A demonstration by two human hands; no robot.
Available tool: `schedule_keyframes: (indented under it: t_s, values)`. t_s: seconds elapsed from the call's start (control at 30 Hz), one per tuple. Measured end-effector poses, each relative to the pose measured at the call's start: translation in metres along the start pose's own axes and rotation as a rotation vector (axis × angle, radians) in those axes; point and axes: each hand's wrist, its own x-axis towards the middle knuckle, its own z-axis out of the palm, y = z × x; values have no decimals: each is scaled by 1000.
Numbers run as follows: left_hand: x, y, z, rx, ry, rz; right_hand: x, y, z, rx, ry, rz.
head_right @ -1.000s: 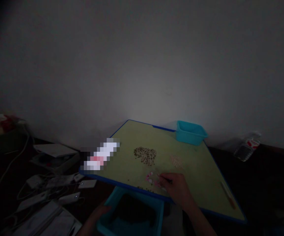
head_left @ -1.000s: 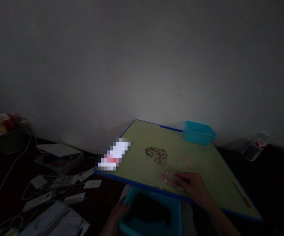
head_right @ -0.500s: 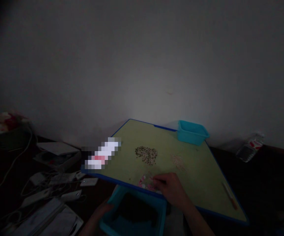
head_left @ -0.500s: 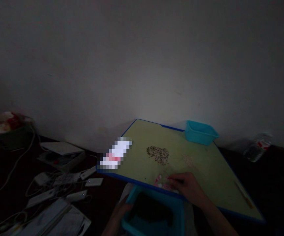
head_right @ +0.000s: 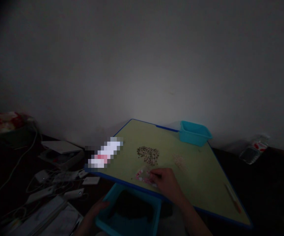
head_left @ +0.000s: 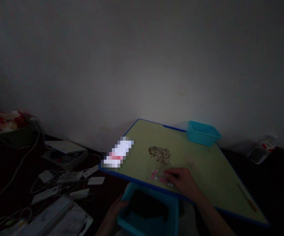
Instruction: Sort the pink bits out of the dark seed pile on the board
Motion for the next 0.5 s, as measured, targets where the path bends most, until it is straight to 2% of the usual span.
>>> schedule_keyframes:
  t_s: [0.1, 0.2, 0.37, 0.5]
  values:
    - [0, 3, -8, 25, 40, 40, 0, -8, 3, 7, -49, -22]
    - [3, 4, -13, 0, 44, 13, -4, -10, 5, 49, -79, -10]
    - [11, 3, -15, -16, 32, -37, -12, -6, 6, 109, -59, 54]
    - [11, 7, -12, -37, 49, -65, -8, 3, -6, 135, -8, 73]
